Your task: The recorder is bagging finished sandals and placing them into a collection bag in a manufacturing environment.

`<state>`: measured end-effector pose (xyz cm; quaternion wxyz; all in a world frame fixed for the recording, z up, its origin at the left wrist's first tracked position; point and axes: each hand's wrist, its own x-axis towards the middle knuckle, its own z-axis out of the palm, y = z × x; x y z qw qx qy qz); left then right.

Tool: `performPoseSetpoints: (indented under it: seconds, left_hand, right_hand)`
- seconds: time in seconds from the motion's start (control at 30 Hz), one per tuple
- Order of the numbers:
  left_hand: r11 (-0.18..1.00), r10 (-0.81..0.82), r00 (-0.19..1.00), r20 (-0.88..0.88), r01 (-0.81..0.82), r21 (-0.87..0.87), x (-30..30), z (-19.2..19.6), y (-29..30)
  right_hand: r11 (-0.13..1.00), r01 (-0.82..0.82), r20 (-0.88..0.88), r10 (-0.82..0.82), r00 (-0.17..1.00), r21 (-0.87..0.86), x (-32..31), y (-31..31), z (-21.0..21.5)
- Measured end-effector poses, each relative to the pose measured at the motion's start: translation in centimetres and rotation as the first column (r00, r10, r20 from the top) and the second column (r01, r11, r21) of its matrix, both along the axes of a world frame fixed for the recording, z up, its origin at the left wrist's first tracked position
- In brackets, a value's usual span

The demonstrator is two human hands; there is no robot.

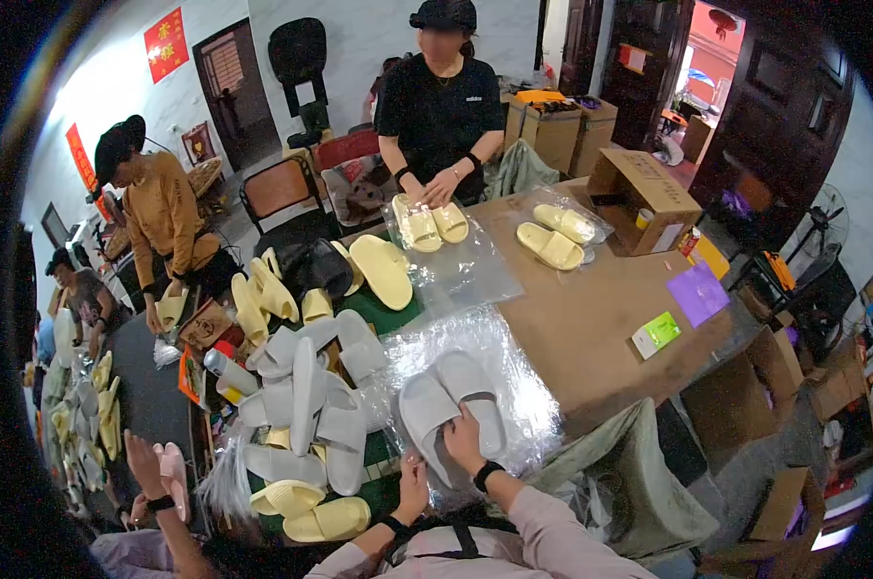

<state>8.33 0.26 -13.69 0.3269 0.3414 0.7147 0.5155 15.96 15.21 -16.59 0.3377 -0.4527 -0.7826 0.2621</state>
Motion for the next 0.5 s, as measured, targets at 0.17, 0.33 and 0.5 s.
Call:
performPoseSetpoints:
  seconds: [0.17,0.33,0.5]
  left_hand:
    - [0.89,-0.456,0.807,-0.375,0.413,-0.192,-2.0,-3.1,-1.0]
    - [0.532,-0.846,0.269,-0.46,0.477,-0.7,-0.9,-3.0,0.8]
    - [0.658,-0.744,0.267,-0.612,0.452,-0.602,-3.1,-3.8,1.5]
  right_hand:
    - [0.856,-0.1,-0.332,-0.087,0.939,-0.506,1.2,-1.8,8.0]
    - [0.887,-0.152,-0.362,-0.019,0.932,-0.436,8.1,-2.9,12.3]
    - [0.86,-0.17,-0.14,0.116,0.983,-0.481,16.2,-4.7,11.0]
